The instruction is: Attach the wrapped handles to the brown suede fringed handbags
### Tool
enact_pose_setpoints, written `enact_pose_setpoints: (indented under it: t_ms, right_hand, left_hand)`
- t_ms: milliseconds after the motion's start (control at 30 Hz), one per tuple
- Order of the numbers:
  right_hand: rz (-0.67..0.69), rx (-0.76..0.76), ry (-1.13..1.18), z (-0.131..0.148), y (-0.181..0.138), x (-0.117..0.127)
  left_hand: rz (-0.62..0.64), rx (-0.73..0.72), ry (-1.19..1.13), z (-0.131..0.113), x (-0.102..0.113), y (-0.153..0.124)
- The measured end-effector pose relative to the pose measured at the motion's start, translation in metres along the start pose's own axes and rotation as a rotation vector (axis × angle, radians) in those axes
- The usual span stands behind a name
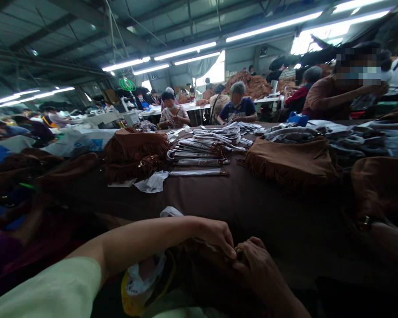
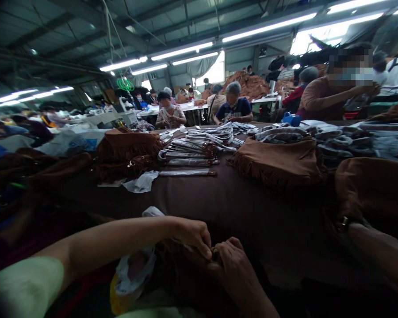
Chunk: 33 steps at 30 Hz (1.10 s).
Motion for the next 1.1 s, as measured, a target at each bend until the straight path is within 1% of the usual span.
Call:
enact_pose_setpoints:
  t_ms: [67, 133, 167, 200, 233, 300, 367, 433, 500, 533, 600, 633, 700, 767, 833, 900, 967, 1033, 1100]
  right_hand:
    - [0.004, -0.013, -0.033, -0.001, 0.002, -0.004]
    - [-0.007, -0.021, -0.069, -0.001, 0.004, -0.007]
    - [-0.013, -0.027, -0.085, -0.001, 0.005, -0.008]
    - [-0.02, -0.031, -0.096, -0.001, 0.005, -0.008]
    - [-0.029, -0.031, -0.105, -0.001, 0.005, -0.008]
    - [-0.04, -0.023, -0.108, -0.001, 0.003, -0.005]
    - [-0.053, -0.019, -0.091, -0.002, 0.0, 0.001]
    - [-0.087, -0.047, -0.076, -0.006, -0.003, 0.01]
    - [-0.131, -0.079, -0.067, -0.01, -0.005, 0.02]
    - [-0.145, -0.086, -0.065, -0.011, -0.005, 0.023]
    - [-0.133, -0.083, -0.057, -0.01, -0.004, 0.023]
    - [-0.118, -0.074, -0.055, -0.009, -0.003, 0.022]
    - [-0.1, -0.06, -0.058, -0.006, -0.001, 0.021]
    - [-0.097, -0.042, -0.071, -0.002, 0.002, 0.022]
    - [-0.1, -0.03, -0.081, 0.0, 0.004, 0.024]
    - [-0.082, -0.024, -0.072, 0.002, 0.006, 0.023]
    - [-0.052, -0.014, -0.049, 0.002, 0.006, 0.021]
    - [-0.019, -0.004, -0.027, 0.0, 0.004, 0.016]
    - [-0.021, -0.005, -0.01, -0.005, 0.001, 0.014]
  left_hand:
    - [-0.077, 0.089, 0.35, -0.01, 0.006, -0.001]
    - [-0.166, 0.166, 0.71, -0.026, 0.011, -0.004]
    - [-0.211, 0.193, 0.835, -0.035, 0.013, -0.006]
    - [-0.248, 0.208, 0.907, -0.042, 0.013, -0.009]
    - [-0.267, 0.218, 0.929, -0.046, 0.013, -0.011]
    - [-0.239, 0.215, 0.84, -0.046, 0.01, -0.015]
    - [-0.218, 0.139, 0.627, -0.043, 0.005, -0.017]
    - [-0.286, -0.003, 0.394, -0.042, 0.004, -0.019]
    - [-0.412, -0.139, 0.225, -0.039, 0.006, -0.022]
    - [-0.467, -0.181, 0.168, -0.036, 0.005, -0.023]
    - [-0.519, -0.203, 0.112, -0.029, 0.001, -0.024]
    - [-0.519, -0.189, 0.114, -0.027, 0.0, -0.024]
    - [-0.459, -0.118, 0.167, -0.027, -0.001, -0.024]
    - [-0.352, -0.048, 0.235, -0.031, 0.002, -0.024]
    - [-0.226, -0.007, 0.291, -0.037, 0.008, -0.022]
    - [-0.121, 0.024, 0.318, -0.041, 0.014, -0.016]
    - [-0.038, 0.073, 0.302, -0.039, 0.017, -0.005]
    - [0.047, 0.117, 0.286, -0.037, 0.014, 0.005]
    - [0.095, 0.118, 0.342, -0.041, 0.012, 0.012]
Point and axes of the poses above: each hand's wrist, its own y-axis towards the middle knuckle, its own x-axis out of the back of the hand, z = x × y, the point moved 9 cm from there along y, towards the middle knuckle, and after that the axes turned 1 degree about y, right-handed, at the moved point
